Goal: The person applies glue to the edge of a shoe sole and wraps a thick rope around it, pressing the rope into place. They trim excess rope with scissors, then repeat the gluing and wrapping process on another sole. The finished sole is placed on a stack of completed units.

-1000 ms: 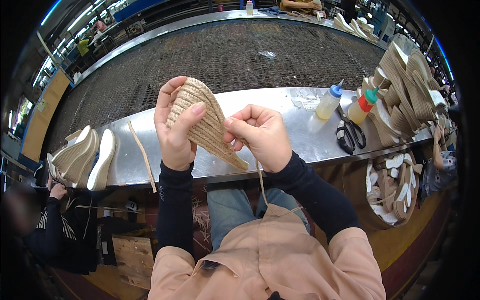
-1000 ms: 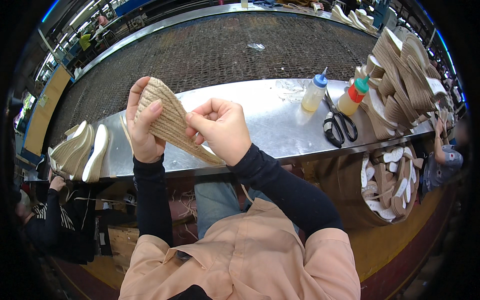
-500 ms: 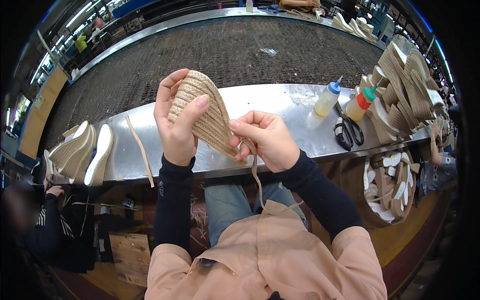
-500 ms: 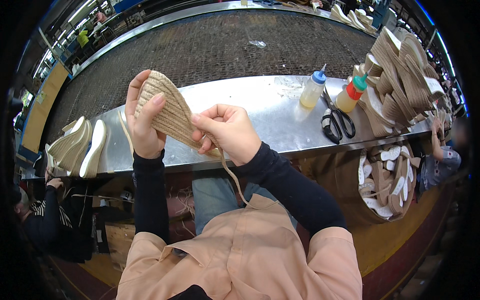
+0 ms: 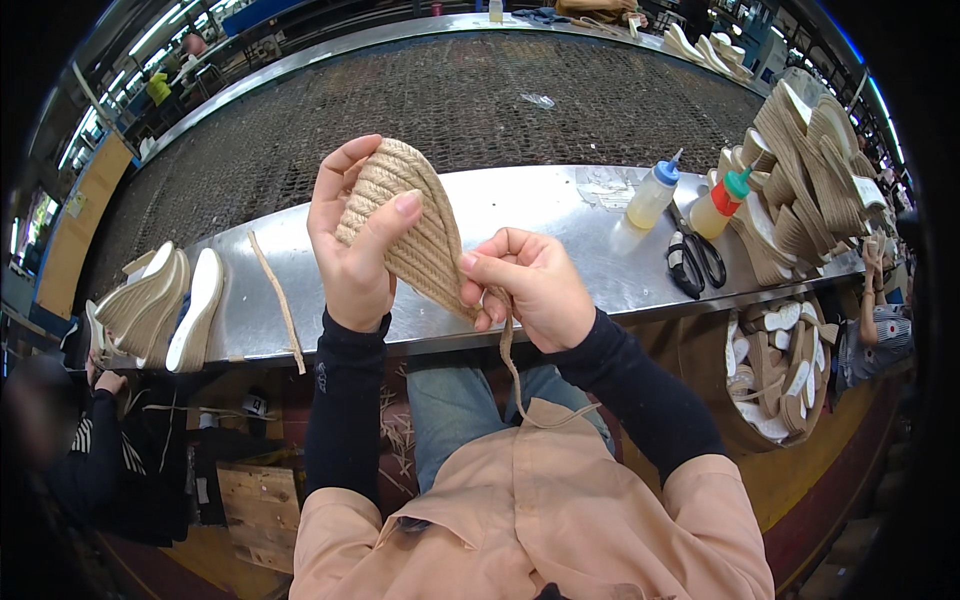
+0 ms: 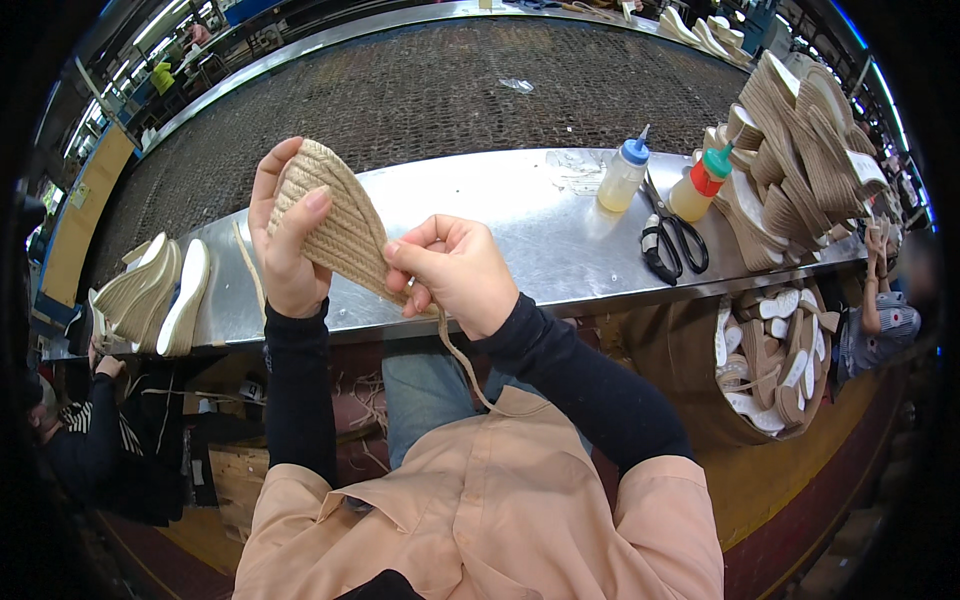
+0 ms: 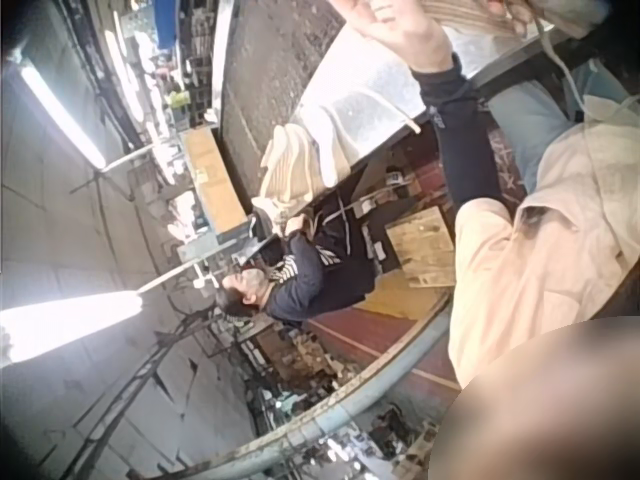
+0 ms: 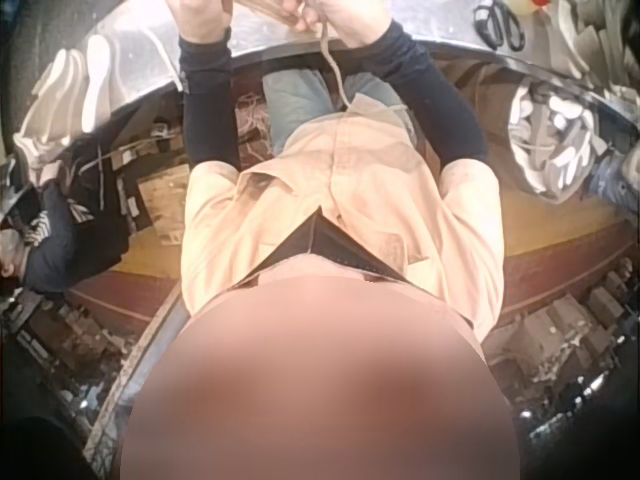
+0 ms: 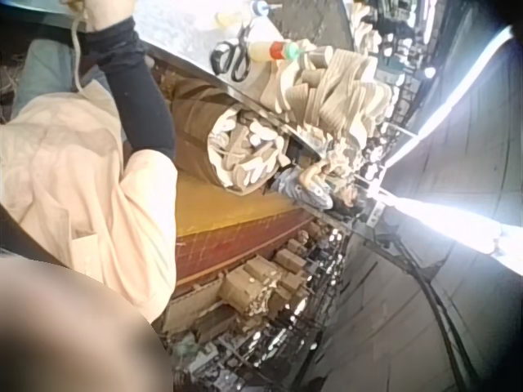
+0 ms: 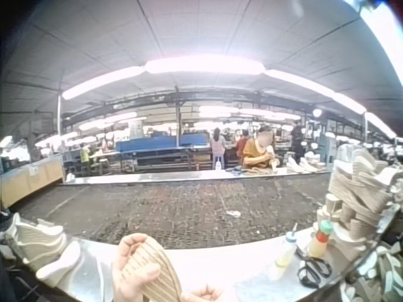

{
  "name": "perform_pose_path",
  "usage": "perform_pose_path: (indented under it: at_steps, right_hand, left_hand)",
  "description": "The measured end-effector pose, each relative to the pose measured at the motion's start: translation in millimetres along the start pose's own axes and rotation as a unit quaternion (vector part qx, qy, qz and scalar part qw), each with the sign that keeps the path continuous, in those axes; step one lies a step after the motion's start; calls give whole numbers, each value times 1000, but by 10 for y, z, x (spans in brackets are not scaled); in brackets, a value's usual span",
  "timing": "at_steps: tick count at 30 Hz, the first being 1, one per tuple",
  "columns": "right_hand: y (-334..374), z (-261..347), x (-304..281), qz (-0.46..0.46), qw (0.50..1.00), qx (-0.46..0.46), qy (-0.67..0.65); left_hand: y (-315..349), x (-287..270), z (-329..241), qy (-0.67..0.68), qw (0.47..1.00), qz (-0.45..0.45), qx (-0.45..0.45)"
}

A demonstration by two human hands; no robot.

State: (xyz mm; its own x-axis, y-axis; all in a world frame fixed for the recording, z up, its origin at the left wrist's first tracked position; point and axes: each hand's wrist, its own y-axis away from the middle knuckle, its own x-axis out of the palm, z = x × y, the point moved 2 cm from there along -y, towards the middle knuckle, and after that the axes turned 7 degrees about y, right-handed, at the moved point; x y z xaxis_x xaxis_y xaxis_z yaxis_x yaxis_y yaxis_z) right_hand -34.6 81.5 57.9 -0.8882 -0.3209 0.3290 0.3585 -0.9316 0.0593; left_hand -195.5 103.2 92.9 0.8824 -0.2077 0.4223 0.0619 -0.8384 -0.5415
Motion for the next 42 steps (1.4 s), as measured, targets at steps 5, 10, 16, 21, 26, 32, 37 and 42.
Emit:
perform_pose_path:
  at_steps: [5, 10, 16, 21, 26, 32, 37, 42]
  right_hand:
    - [66, -22, 51, -31, 999, -23, 6]
    - [100, -12, 36, -16, 999, -5, -50]
    - [251, 68, -12, -11, 992, -106, 67]
    - [252, 164, -52, -89, 870, -272, 401]
    - [206, 151, -63, -156, 768, -413, 464]
    - [139, 116, -156, -88, 709, -489, 501]
    - [162, 58, -132, -40, 748, -481, 455]
    - [267, 38, -237, -73, 818, -413, 394]
  left_hand:
    - [40, 46, 3, -6, 1000, 15, 15]
    - [33, 65, 10, -7, 1000, 6, 16]
    - [-14, 51, 9, -24, 1000, -2, 18]
    - [-65, 130, 65, -24, 1000, -1, 18]
    - [-93, 166, 103, -35, 999, -19, 23]
    - [-143, 97, 198, 1, 999, -53, -8]
    - [-195, 4, 183, 1, 996, -84, -6]
    - [-140, 21, 119, -36, 999, -18, 7]
